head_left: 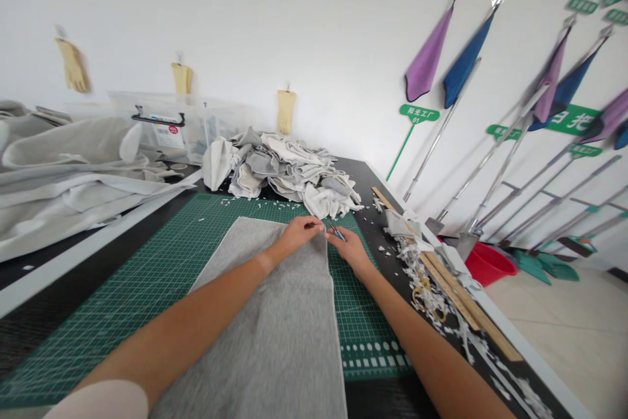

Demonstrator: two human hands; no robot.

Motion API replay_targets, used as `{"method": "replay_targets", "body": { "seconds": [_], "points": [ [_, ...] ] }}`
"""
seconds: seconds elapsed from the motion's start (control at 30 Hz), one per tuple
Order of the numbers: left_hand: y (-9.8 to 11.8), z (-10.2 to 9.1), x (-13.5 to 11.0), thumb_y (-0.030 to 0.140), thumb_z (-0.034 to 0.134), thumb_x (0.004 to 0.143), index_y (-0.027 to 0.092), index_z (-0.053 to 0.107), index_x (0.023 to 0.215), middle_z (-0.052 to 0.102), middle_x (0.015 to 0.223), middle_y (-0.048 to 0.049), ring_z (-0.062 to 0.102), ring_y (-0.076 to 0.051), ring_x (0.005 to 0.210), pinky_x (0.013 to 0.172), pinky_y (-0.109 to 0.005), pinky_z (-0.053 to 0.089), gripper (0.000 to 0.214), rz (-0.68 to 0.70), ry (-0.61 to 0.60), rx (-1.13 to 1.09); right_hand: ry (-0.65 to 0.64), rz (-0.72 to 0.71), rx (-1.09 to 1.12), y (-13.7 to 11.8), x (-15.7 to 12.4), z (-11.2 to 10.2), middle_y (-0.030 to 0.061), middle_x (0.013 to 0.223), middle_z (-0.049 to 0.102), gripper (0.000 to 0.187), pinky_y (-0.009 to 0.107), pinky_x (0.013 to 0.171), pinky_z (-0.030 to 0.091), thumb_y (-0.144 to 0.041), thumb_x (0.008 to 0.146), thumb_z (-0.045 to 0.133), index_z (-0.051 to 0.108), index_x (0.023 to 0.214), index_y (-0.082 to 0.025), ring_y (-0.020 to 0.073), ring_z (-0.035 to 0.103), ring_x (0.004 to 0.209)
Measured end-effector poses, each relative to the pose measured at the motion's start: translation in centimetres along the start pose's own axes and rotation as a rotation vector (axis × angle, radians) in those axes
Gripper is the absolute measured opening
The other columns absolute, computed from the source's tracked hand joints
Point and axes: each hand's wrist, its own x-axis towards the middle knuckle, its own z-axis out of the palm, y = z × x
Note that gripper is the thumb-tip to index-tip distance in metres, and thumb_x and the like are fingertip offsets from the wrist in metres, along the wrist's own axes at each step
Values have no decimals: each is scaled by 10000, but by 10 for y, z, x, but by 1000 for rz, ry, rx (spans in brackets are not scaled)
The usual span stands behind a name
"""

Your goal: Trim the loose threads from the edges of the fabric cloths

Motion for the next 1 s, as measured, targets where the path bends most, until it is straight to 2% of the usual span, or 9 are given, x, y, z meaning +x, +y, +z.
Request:
{"method": "replay_targets", "body": {
  "seconds": [0.17, 0.3, 0.5, 0.7, 0.83, 0.9, 1.0],
  "points": [
    [0, 1, 1, 389, 624, 861, 148, 764, 923, 753, 887, -56, 658, -186, 825, 767, -265, 489, 286, -23, 13, 10, -56, 92, 124, -6, -7, 4, -86, 496, 343, 435, 215, 420, 174, -598, 798, 657, 605, 888, -175, 69, 262, 428],
    [4, 1, 2, 377, 602, 879, 151, 757, 917, 745, 874, -45, 648, -177, 809, 749, -259, 479, 276, -4, 70, 35, -159, 142, 197, -13, -15, 7, -107, 460, 292, 392, 214, 380, 129, -548, 784, 686, 507, 775, -199, 55, 206, 390],
    [23, -12, 11, 334, 562, 911, 182, 726, 937, 744, 940, -35, 659, -183, 858, 803, -282, 488, 224, 45, 280, 106, -252, 239, 215, -29, -30, 9, -113, 461, 278, 415, 215, 371, 95, -530, 771, 703, 439, 733, -213, 49, 185, 383],
    [65, -53, 26, 322, 552, 926, 210, 709, 991, 734, 1046, -50, 651, -216, 1009, 941, -334, 476, 204, 136, 499, 237, -543, 290, 232, -46, -49, 9, -105, 498, 297, 437, 225, 399, 104, -515, 740, 768, 470, 717, -197, 44, 200, 413],
    [102, -87, 33, 331, 539, 942, 201, 694, 977, 725, 1027, -48, 643, -204, 1000, 945, -331, 466, 206, 224, 635, 286, -764, 257, 136, -55, -56, 6, -91, 481, 322, 465, 233, 416, 110, -485, 717, 813, 471, 649, -178, 42, 248, 427],
    [120, -102, 34, 332, 542, 944, 197, 687, 981, 719, 1019, -44, 637, -197, 989, 943, -324, 461, 202, 269, 704, 295, -830, 250, 94, -56, -57, 4, -86, 475, 340, 472, 234, 414, 115, -483, 708, 823, 473, 636, -175, 45, 267, 429],
    [149, -123, 31, 342, 541, 955, 202, 678, 1012, 710, 1030, -35, 624, -188, 993, 941, -313, 459, 205, 321, 786, 316, -861, 265, 49, -57, -57, 4, -85, 482, 359, 472, 227, 412, 137, -484, 668, 851, 495, 652, -175, 52, 281, 441]
  ]
}}
